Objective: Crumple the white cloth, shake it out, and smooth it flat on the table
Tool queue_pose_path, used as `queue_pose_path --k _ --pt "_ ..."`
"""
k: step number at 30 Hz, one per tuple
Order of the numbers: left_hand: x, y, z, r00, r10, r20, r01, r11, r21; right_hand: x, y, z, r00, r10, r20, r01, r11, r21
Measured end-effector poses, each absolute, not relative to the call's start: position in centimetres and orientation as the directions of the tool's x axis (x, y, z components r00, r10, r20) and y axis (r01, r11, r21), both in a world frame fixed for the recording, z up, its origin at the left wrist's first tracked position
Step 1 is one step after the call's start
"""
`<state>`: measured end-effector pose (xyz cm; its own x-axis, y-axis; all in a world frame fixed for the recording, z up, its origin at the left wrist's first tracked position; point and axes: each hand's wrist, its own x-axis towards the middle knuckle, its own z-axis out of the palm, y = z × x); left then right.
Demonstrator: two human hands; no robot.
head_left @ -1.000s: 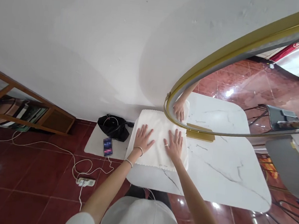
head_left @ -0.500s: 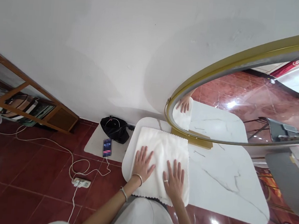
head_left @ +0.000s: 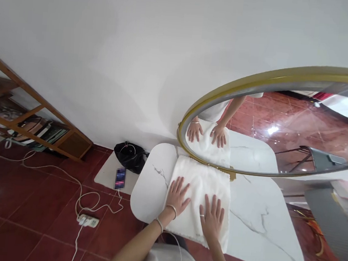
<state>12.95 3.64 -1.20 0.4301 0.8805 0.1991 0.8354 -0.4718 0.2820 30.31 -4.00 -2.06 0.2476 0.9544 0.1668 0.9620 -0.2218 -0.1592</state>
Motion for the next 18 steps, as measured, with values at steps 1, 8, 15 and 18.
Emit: queue_pose_path --k 1,8,15,18 --pt "12.3 3.6 -1.2 0.431 0.879 0.204 0.838 -0.474 0.271 30.0 -3.8 -2.2 0.236 0.955 0.178 0.964 -0.207 -0.167" --pt "6.2 2.1 -1.8 0.337 0.915 0.224 0.898 -0.384 0.217 27.2 -1.9 -2.7 0.02 0.983 0.184 0.972 0.024 -0.233" --pt "1.5 5.1 -1.6 -0.256 0.952 0.169 0.884 0.159 0.44 25.0 0.3 -0.2 -0.162 0.986 -0.047 0.92 0.134 -0.369" --pt "-1.4 9.7 0.5 -0.571 0.819 -0.061 0.641 0.491 0.59 24.7 0.8 1.1 -0.204 0.969 -0.136 0.89 0.126 -0.438"
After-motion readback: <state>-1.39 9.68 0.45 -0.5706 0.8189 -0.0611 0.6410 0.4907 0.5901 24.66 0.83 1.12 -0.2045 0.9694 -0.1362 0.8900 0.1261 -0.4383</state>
